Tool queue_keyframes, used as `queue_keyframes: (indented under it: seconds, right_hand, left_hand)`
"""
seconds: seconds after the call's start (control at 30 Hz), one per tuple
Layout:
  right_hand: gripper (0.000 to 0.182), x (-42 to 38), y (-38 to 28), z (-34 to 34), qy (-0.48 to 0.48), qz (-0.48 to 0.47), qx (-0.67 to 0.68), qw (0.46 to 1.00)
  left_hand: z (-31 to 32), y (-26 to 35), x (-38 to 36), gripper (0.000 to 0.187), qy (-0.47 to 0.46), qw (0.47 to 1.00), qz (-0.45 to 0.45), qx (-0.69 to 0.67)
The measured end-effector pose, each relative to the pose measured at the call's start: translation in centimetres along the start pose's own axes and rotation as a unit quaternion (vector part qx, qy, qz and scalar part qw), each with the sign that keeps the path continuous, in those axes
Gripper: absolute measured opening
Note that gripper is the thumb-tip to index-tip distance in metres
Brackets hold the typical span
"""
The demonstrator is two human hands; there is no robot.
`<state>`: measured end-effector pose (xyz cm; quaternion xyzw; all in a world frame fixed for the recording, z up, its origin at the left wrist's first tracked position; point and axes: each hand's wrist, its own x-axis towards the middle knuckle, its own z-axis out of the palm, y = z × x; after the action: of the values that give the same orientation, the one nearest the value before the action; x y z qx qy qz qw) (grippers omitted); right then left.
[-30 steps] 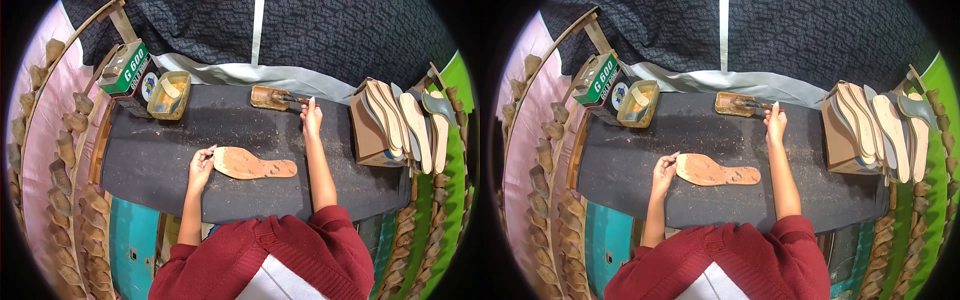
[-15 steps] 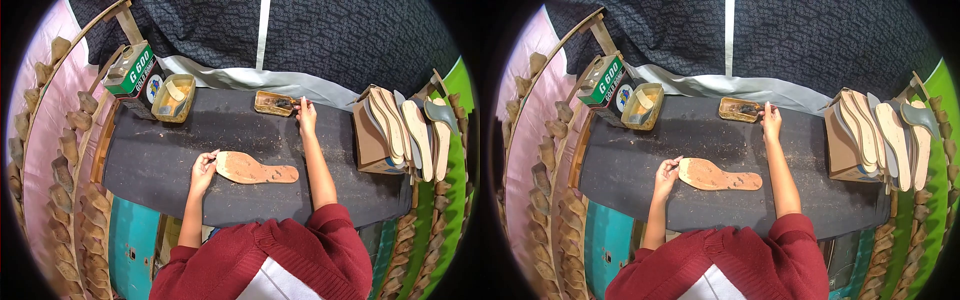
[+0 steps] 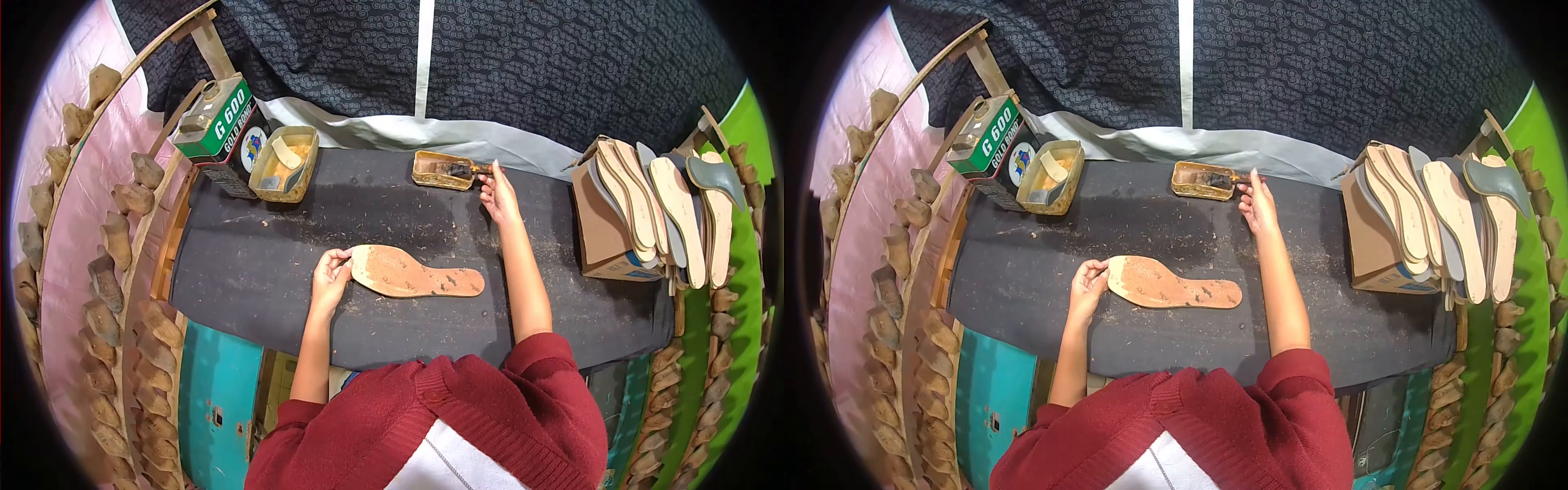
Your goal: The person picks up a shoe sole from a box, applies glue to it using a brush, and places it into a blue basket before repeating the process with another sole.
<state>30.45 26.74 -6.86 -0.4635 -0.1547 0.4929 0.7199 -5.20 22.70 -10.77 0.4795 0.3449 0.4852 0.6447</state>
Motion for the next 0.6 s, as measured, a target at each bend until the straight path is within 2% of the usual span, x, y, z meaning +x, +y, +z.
queue_keyframes:
  seconds: [0.07, 0.17, 0.23, 0.27, 0.3, 0.37, 0.4, 0.43, 0.5, 0.53, 0.57, 0.6]
  right_hand:
    - [0.035, -0.2, -0.2, -0.4, -0.011, 0.014, 0.0, 1.0]
    - [0.039, -1.6, -0.1, -0.7, 0.027, 0.04, 0.006, 0.999]
    - [0.042, -3.6, 0.2, -0.4, 0.11, 0.035, 0.023, 0.993]
    - [0.039, -5.2, 0.4, 0.0, 0.103, -0.016, 0.018, 0.994]
    - [0.039, -6.5, 0.2, 0.5, 0.101, -0.013, 0.017, 0.995]
    - [0.035, -8.6, -0.3, 1.6, -0.037, -0.059, -0.071, 0.995]
    - [0.027, -9.6, -1.0, 2.3, -0.107, -0.075, -0.131, 0.983]
    - [0.027, -10.7, -1.8, 3.4, -0.11, -0.074, -0.133, 0.982]
    - [0.022, -12.8, -3.1, 5.9, -0.185, -0.114, -0.339, 0.915]
    - [0.023, -13.2, -3.5, 6.7, -0.246, -0.144, -0.32, 0.904]
    - [0.023, -13.5, -3.9, 7.4, -0.249, -0.144, -0.32, 0.903]
    - [0.023, -13.8, -4.3, 8.0, -0.291, -0.164, -0.344, 0.878]
  left_hand:
    - [-0.1, -0.2, 0.0, 0.017, 0.002, 1.0, -0.002, 0.0]
    - [-0.3, -0.1, 0.0, 0.017, 0.001, 1.0, -0.006, -0.014]
    - [0.1, 0.3, -0.1, 0.017, 0.007, 1.0, -0.006, -0.011]
    - [0.1, 0.2, 0.1, 0.018, 0.004, 1.0, 0.008, -0.014]
    - [0.3, 0.5, 0.1, 0.018, 0.008, 1.0, 0.008, -0.014]
    - [0.9, 1.8, 0.1, 0.018, -0.005, 0.999, 0.042, -0.018]
    - [1.3, 2.5, 0.3, 0.018, -0.017, 0.997, 0.076, -0.026]
    - [1.9, 3.6, 0.3, 0.018, -0.021, 0.996, 0.086, -0.028]
    - [2.9, 5.9, 0.7, 0.018, -0.039, 0.993, 0.113, -0.01]
    - [3.2, 7.0, 1.0, 0.019, -0.053, 0.99, 0.129, 0.006]
    - [3.7, 8.0, 1.3, 0.018, -0.063, 0.988, 0.138, 0.025]
    - [4.2, 9.1, 1.6, 0.017, -0.083, 0.984, 0.151, 0.042]
